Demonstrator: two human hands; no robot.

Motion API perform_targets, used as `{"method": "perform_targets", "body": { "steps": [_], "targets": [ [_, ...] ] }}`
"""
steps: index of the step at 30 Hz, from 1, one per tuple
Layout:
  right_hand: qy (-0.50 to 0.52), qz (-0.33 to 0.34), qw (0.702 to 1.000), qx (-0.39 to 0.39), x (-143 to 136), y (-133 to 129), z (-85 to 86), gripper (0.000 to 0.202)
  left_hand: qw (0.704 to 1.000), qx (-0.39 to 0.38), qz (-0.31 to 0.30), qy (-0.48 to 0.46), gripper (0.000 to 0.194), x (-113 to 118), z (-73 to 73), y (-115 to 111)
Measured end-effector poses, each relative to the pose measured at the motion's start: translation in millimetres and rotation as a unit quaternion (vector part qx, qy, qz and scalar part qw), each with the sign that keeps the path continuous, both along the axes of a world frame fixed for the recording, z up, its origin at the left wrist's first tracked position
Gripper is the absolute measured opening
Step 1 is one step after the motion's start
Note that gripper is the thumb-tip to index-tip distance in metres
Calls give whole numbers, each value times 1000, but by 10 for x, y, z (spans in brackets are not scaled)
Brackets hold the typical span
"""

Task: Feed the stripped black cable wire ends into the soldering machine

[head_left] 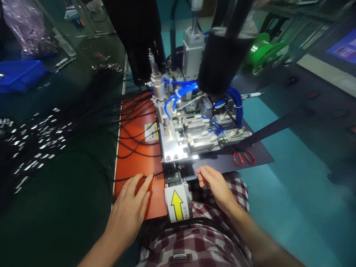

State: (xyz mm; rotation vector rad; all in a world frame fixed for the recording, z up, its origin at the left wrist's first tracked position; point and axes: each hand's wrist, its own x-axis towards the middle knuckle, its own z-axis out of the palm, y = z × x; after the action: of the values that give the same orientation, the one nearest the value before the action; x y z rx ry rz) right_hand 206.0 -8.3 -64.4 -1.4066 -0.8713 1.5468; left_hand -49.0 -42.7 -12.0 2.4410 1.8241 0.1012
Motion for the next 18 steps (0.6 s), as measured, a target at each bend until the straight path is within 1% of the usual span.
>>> {"method": "perform_targets", "body": {
  "steps": [2, 4, 5, 6, 7, 8, 9, 10, 11, 12, 13, 15, 16, 18],
  "targets": [
    [-6, 0, 1000, -7, 3, -41, 6, 30, 1000, -9, -6, -14, 42, -11, 98, 126],
    [-11, 2, 1000, -20, 21, -76, 24, 30, 997, -29, -42, -63, 40, -88, 225, 182],
    [-11, 4, 1000, -21, 38, -92, 38, 29, 992, -46, -71, -97, 37, -146, 294, 162],
    [-16, 5, 1000, -24, 61, -107, 57, 29, 984, -76, -119, -109, 32, -210, 362, 108],
    [-22, 8, 999, -27, 86, -120, 79, 28, 969, -101, -203, -101, 25, -273, 424, 28],
    [-23, 10, 999, -34, 111, -133, 103, 28, 948, -110, -291, -70, 20, -329, 478, -65],
    [-23, 11, 999, -38, 133, -143, 130, 27, 932, -98, -348, -28, 19, -375, 522, -156],
    [-24, 11, 999, -40, 149, -152, 157, 26, 917, -96, -386, 17, 19, -408, 557, -230],
    [-24, 11, 999, -40, 158, -159, 184, 26, 911, -89, -402, 41, 18, -425, 585, -273],
    [-23, 10, 999, -36, 159, -165, 212, 25, 910, -81, -405, 43, 18, -426, 609, -283],
    [-22, 9, 999, -29, 152, -170, 240, 25, 916, -78, -393, 25, 18, -411, 630, -259],
    [-22, 9, 1000, -5, 121, -180, 307, 23, 945, -56, -318, -53, 17, -339, 657, -147],
    [-23, 13, 1000, 10, 100, -188, 346, 22, 960, -33, -263, -94, 16, -287, 657, -81],
    [-18, 35, 999, 38, 48, -208, 435, 19, 973, -8, -171, -152, 14, -173, 617, 22]
  ]
}}
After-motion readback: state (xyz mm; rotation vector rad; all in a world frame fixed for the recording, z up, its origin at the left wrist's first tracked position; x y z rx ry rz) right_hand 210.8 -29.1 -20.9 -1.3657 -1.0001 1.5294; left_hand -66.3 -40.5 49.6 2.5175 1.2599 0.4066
